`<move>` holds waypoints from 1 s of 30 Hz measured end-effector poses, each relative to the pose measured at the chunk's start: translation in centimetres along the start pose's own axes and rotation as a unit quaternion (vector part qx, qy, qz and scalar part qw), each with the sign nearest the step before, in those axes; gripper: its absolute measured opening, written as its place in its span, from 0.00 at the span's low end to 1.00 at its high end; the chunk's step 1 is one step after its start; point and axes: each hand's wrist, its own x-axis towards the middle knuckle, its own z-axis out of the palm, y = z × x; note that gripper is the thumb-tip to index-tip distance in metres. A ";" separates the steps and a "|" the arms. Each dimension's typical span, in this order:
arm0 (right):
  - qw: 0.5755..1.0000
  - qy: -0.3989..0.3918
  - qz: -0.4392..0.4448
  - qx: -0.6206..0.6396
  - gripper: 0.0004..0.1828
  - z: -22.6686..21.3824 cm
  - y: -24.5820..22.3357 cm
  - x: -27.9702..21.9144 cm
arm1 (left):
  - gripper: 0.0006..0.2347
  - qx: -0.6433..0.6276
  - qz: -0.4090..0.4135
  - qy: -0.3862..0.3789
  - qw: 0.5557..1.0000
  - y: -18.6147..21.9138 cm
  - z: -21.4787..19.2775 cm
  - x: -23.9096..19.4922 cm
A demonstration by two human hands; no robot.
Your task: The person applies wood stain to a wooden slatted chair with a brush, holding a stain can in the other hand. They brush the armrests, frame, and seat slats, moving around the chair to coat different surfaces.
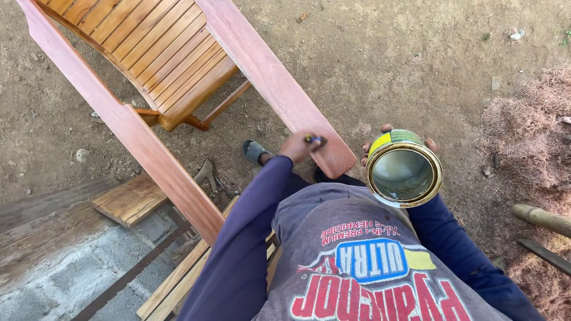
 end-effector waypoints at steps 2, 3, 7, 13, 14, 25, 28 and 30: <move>1.000 0.010 0.009 0.003 0.44 0.3 0.1 -0.1 | 0.14 0.022 -0.012 0.031 0.999 0.4 -3.2 0.7; 1.000 0.018 0.016 0.006 0.45 0.5 0.1 -0.1 | 0.14 0.046 -0.023 0.062 0.997 0.7 -4.9 1.1; 0.999 0.019 0.021 0.026 0.45 0.1 -0.3 -0.4 | 0.12 0.155 0.039 0.174 0.972 -0.7 -5.9 2.6; 0.999 -0.021 0.012 0.031 0.44 -0.6 -1.5 0.0 | 0.16 0.136 0.017 0.169 0.976 0.5 1.3 0.7; 0.999 -0.014 0.011 0.030 0.44 -0.9 -1.6 0.0 | 0.15 0.155 0.067 0.183 0.968 0.1 3.4 0.5; 0.999 -0.011 0.017 0.043 0.45 -0.5 -1.3 0.5 | 0.15 0.049 0.193 0.076 0.977 5.8 7.0 -4.4; 0.998 0.061 -0.010 -0.028 0.49 0.1 -0.5 0.0 | 0.16 0.070 0.125 0.024 0.989 5.2 6.9 -3.1; 0.999 0.004 -0.025 0.028 0.45 1.0 0.4 0.2 | 0.14 0.082 0.158 0.028 0.984 3.1 7.3 -0.6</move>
